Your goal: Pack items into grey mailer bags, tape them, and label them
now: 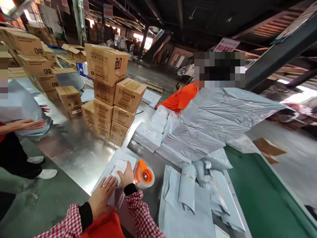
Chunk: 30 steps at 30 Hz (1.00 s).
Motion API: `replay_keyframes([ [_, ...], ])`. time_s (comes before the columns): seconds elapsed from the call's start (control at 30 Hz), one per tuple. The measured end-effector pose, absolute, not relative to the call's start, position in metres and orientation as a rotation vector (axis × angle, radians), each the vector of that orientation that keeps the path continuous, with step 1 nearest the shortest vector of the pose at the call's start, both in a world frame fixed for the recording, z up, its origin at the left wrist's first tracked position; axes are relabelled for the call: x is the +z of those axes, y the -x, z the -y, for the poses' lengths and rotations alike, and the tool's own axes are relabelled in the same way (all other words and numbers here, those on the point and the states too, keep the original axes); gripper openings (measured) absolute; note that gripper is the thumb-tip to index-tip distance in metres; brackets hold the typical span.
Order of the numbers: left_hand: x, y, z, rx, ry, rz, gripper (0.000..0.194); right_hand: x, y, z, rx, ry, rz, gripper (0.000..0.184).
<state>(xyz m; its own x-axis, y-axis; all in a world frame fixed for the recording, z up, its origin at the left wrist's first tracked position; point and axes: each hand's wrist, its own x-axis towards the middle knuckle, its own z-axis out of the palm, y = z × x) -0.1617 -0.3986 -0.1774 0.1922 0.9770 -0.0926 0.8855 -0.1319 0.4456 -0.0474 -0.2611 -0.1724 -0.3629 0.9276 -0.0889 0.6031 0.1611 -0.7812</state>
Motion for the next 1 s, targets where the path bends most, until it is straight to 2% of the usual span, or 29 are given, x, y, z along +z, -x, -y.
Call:
replay_keyframes([
  [0.13, -0.185, 0.162, 0.400, 0.266, -2.112, -1.681, 0.089, -0.153, 0.039, 0.260, 0.771, 1.719, 2.215, 0.084],
  [0.2, -0.191, 0.161, 0.403, 0.282, -2.139, -1.686, 0.087, -0.145, 0.033, 0.262, 0.564, 1.810, 2.311, 0.077],
  [0.3, -0.200, 0.160, 0.406, 0.268, -2.153, -1.709, 0.088, -0.144, 0.038, 0.269, 0.544, 1.466, 2.587, 0.059],
  [0.4, -0.206, 0.162, 0.405, 0.271, -2.156, -1.716, 0.086, -0.151, 0.046, 0.265, 0.630, 1.027, 2.776, 0.058],
  [0.47, -0.204, 0.165, 0.404, 0.263, -2.151, -1.726, 0.082, -0.151, 0.037, 0.248, 0.584, 1.163, 2.727, 0.060],
  [0.6, -0.193, 0.172, 0.406, 0.188, -2.137, -1.699, 0.083, -0.141, -0.008, 0.200, 0.365, 1.740, 2.397, 0.050],
  [0.67, -0.189, 0.176, 0.408, 0.174, -2.149, -1.665, 0.084, -0.139, -0.015, 0.190, 0.324, 1.759, 2.365, 0.050],
  [0.87, -0.178, 0.189, 0.416, 0.109, -2.215, -1.718, 0.088, -0.157, 0.046, 0.231, 0.604, 1.021, 2.758, 0.055],
  [1.0, -0.177, 0.222, 0.436, 0.046, -2.313, -1.767, 0.086, -0.161, 0.049, 0.212, 0.879, 1.512, 2.480, 0.052],
])
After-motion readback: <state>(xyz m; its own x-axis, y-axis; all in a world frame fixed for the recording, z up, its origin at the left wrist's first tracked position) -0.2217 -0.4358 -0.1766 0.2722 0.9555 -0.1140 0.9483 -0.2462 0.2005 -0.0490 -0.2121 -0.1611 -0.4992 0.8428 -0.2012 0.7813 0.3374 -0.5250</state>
